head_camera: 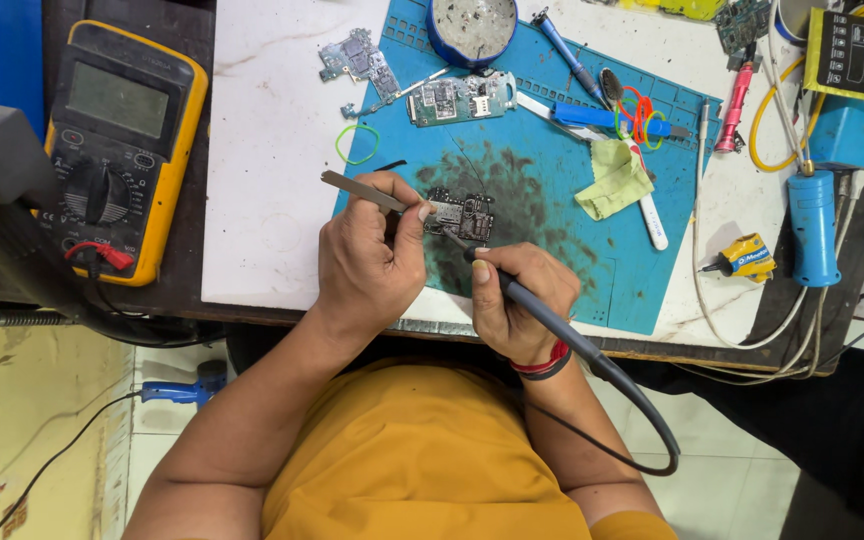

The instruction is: The person solders components on a phone motherboard, holding the board steady with a tool in one hand while applying a soldering iron to the board with the other hand. They reposition the board and continue soldering different points on it throughout the clip.

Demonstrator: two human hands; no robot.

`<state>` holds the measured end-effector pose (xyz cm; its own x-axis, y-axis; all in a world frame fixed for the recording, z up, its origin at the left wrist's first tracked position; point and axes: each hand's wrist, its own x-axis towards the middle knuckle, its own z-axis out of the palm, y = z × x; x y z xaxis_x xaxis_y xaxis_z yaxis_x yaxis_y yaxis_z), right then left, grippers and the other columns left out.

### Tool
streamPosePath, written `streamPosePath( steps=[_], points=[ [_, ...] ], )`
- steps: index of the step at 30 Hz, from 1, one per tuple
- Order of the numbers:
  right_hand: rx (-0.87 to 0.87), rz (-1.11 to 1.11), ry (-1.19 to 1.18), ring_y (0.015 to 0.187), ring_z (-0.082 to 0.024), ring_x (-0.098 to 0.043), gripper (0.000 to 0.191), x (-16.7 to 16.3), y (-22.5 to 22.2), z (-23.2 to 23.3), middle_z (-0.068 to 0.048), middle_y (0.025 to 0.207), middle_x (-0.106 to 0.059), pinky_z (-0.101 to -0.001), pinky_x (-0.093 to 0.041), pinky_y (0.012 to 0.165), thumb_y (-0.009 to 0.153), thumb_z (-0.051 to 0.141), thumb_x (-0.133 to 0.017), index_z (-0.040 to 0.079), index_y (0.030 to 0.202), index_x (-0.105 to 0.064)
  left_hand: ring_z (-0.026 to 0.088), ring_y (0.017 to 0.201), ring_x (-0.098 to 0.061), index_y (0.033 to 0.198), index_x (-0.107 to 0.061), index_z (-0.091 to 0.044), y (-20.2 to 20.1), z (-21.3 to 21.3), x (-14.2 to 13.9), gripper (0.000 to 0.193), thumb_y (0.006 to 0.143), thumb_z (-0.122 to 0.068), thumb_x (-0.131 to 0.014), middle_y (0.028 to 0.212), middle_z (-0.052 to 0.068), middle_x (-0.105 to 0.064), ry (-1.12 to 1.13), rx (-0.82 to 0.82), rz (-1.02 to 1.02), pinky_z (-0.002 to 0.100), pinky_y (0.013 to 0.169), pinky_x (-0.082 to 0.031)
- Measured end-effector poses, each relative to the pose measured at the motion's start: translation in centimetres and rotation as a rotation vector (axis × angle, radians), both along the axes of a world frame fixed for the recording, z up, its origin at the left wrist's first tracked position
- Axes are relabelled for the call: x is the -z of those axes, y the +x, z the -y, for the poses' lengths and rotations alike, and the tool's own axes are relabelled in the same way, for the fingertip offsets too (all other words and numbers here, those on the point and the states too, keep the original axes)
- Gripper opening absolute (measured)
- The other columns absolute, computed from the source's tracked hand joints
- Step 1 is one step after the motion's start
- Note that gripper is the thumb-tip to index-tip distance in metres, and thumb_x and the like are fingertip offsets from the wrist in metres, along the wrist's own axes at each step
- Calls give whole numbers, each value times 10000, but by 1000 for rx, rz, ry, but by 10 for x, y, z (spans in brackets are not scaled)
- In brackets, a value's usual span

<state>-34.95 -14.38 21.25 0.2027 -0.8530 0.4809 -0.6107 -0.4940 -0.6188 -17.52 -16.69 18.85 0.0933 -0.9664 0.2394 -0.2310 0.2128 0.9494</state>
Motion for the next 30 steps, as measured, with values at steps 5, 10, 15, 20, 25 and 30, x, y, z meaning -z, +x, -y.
streamPosePath(
  steps=[5, 10, 15, 20, 25, 30],
  points=[
    [-31, 11, -9, 678, -254, -661, 73, 1, -3, -1, -116, 817, -677, -339, -509, 640, 1003, 33, -683, 23, 1020, -613, 172, 680, -715, 1084, -524, -16, 0, 0, -1, 151, 1025, -11, -663, 846, 79, -670, -28, 4, 16, 300, 608, -555],
    [56, 43, 7, 683, -244, -687, 86, -3, -6, -8, -112, 832, -704, -322, -520, 648, 978, 37, -671, 14, 1059, -652, 180, 676, -722, 1087, -519, -16, 0, -2, -2, 154, 1024, -9, -659, 835, 76, -676, -28, 14, 18, 304, 597, -556],
    [111, -113, -38, 775, -252, -759, 139, -12, 0, -13, -99, 915, -764, -323, -577, 722, 998, 35, -705, 7, 1134, -696, 206, 674, -719, 1098, -521, -13, 0, -5, -3, 163, 1018, -11, -663, 823, 86, -667, -51, 9, 47, 328, 590, -548],
    [158, -242, -26, 808, -301, -750, 213, -20, 9, -13, -161, 976, -751, -354, -581, 728, 964, 61, -745, 33, 1170, -695, 227, 674, -714, 1095, -523, -8, 0, -9, -6, 173, 1009, -8, -673, 831, 99, -662, -65, -7, 63, 347, 593, -544],
    [93, -280, 14, 881, -319, -738, 323, -26, 7, -8, -177, 1056, -729, -372, -577, 752, 974, 128, -752, 37, 1266, -646, 230, 674, -716, 1078, -533, -7, -1, -10, -11, 159, 1000, -10, -672, 835, 102, -664, -56, -17, 70, 348, 595, -547],
    [66, -91, 123, 763, -237, -685, 512, -22, -1, -11, -165, 1157, -725, -344, -549, 699, 988, 185, -733, -30, 1373, -474, 220, 676, -717, 1081, -541, -13, -3, -12, -14, 155, 1004, -21, -675, 849, 103, -671, -52, 0, 63, 342, 598, -546]
  ],
)
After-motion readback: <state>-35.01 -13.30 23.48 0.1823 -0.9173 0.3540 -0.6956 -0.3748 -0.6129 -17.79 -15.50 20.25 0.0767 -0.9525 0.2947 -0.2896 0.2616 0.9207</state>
